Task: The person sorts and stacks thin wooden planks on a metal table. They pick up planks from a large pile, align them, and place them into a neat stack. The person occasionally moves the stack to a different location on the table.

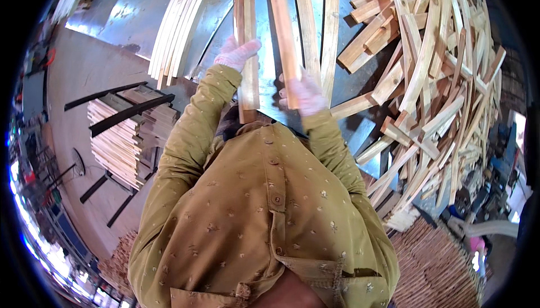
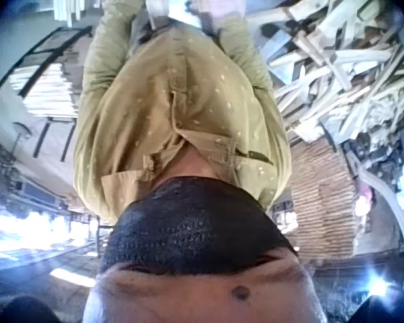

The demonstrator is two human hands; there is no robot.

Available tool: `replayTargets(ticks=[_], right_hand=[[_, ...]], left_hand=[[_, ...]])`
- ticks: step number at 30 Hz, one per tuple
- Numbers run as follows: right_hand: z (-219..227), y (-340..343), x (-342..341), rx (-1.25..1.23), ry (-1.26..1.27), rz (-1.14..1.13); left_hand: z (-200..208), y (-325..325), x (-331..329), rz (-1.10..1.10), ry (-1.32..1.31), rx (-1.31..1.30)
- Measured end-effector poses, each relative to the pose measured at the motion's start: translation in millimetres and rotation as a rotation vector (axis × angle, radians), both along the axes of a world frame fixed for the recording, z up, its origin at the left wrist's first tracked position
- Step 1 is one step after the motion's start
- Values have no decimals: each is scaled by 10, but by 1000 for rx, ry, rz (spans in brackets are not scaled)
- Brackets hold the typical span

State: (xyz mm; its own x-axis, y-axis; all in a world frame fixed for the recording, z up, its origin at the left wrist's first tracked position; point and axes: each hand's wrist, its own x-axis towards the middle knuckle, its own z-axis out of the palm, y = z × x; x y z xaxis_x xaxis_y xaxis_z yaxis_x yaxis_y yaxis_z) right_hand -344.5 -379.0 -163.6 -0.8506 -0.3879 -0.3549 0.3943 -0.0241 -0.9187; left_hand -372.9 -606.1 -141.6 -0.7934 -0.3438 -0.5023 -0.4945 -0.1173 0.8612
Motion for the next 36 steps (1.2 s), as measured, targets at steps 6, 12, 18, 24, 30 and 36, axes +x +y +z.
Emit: replayTargets(ticks=[6,12,18,24,30,36], right_hand=[[174,-53,192,1432,501,28],[86,-31,71,1691,331,-85],[-5,465,-25,986,431,-266],[62,333,-152,-676,-578,-408],[97,82,-180,-832,-525,-372],[98,-99,79,318,-68,-185]], left_hand=[[-423,-335,-81,-130,64,-20],[-362,-545,7,-193,14,-220],[-454,-751,-2,-145,36,-95],[-457,-671,-56,-53,61,76],[-262,-539,-24,-179,148,98],[-145,-484,-14,-173,75,26]])
